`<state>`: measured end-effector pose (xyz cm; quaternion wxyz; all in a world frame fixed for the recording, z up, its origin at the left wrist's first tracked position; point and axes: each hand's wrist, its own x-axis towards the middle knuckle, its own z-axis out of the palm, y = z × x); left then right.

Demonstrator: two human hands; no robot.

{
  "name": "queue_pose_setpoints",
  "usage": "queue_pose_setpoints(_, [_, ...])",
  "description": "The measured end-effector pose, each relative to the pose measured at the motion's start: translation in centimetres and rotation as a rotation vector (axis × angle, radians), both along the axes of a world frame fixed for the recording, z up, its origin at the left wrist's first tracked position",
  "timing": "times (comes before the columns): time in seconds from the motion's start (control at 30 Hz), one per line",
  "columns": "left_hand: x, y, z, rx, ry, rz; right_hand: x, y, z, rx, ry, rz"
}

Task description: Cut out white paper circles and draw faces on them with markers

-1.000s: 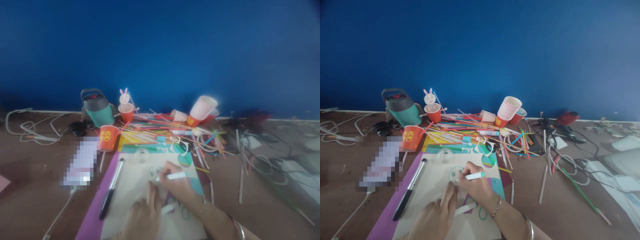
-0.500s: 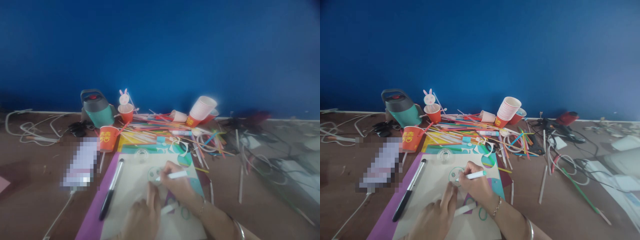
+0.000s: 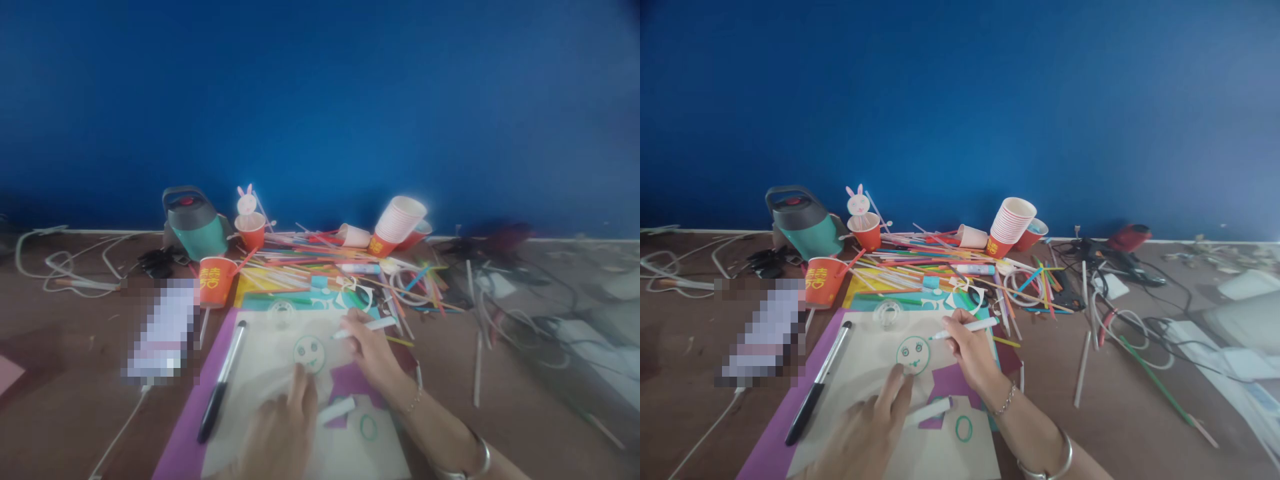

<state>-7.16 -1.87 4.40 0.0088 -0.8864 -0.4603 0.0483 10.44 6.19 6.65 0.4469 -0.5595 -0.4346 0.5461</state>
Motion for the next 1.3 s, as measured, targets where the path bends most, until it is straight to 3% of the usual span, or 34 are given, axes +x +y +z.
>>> queue_pose_setpoints(0.23, [-0.2, 0.1, 0.5, -0.068, -0.125, -0.126, 0.2, 0.1, 0.1, 0.036, 0.071, 0.014])
queue_pose_setpoints(0.37, [-0.2, 0.7, 0.7, -0.275, -0.557, -0.141, 0.4, 0.3, -1.0, 0.041, 0.25, -0.044])
queue_pose_setpoints(0.5, [-0.2, 1.4, 1.6, -0.513, -1.045, 0.061, 0.4, 0.0, -1.8, 0.072, 0.299, 0.015])
queue_pose_setpoints(0.6, [0.0, 1.9, 2.1, -0.679, -1.224, 0.318, 0.2, -0.5, -2.0, 0.072, 0.279, 0.107])
queue_pose_setpoints(0.67, [0.0, 2.2, 2.0, -0.712, -1.309, 0.403, 0.0, -0.9, -2.0, 0.107, 0.231, 0.125])
queue_pose_setpoints(0.77, [-0.1, 2.7, 1.5, -0.695, -1.362, 0.423, -0.2, -1.3, -1.5, 0.176, 0.157, 0.132])
queue_pose_setpoints(0.93, [0.1, 3.1, 1.4, -0.773, -1.394, 0.419, -1.1, -1.9, -0.8, 0.195, 0.015, 0.256])
queue_pose_setpoints(1.17, [0.3, 3.2, 1.7, -0.757, -1.332, 0.274, -1.8, -2.7, -1.1, 0.148, -0.149, 0.34])
queue_pose_setpoints(1.3, [0.0, 3.1, 1.6, -0.657, -1.251, 0.218, -1.6, -2.5, -1.1, 0.252, -0.299, 0.341])
